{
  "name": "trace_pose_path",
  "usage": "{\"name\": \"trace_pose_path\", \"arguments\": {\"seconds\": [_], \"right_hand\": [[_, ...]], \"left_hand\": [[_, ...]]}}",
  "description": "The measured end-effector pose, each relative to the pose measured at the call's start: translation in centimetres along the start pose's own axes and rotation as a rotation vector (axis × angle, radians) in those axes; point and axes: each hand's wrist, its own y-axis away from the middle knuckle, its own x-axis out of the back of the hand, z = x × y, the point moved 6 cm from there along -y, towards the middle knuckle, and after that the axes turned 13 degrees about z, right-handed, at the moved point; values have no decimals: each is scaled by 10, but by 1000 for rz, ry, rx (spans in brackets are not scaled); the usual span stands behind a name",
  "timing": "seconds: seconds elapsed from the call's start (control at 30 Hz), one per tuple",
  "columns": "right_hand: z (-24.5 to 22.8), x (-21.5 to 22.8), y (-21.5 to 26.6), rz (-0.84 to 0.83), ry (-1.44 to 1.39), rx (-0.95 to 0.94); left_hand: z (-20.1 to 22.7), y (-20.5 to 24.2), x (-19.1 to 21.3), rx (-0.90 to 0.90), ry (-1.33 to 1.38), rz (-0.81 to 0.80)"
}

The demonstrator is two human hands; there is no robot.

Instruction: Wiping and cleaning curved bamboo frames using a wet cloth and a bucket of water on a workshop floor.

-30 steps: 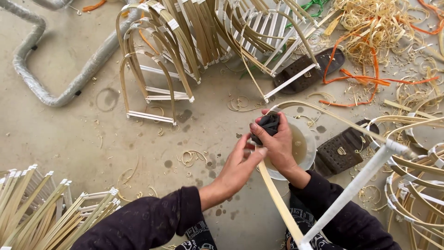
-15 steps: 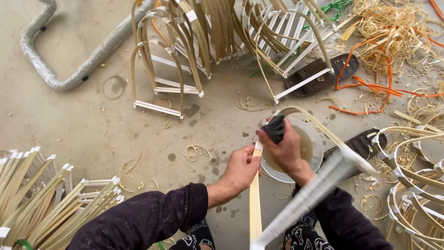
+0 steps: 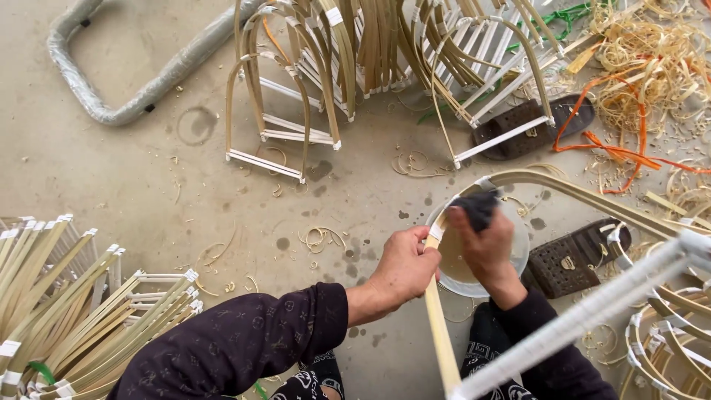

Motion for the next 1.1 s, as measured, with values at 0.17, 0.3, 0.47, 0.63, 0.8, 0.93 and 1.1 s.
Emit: {"name": "trace_pose_path", "arguments": {"seconds": [0.17, 0.3, 0.47, 0.63, 0.8, 0.93, 1.1], "right_hand": [[16, 5, 5, 132, -713, -233], [1, -13, 13, -28, -598, -198], [17, -32, 31, -145, -697, -434], [26, -36, 36, -115, -560, -368], [26, -12, 26, 26, -150, -330], [-12, -18, 23, -98, -511, -282], [22, -26, 37, -43, -208, -128]], "left_hand": [[5, 13, 6, 134, -1, -26], [10, 16, 4, 74, -98, -86], [-10, -2, 9, 97, 13, -117], [-47, -14, 4, -6, -59, -82], [-9, -4, 6, 149, 110, -58], [-18, -6, 7, 198, 89, -69], [-33, -2, 7, 236, 166, -91]]}}
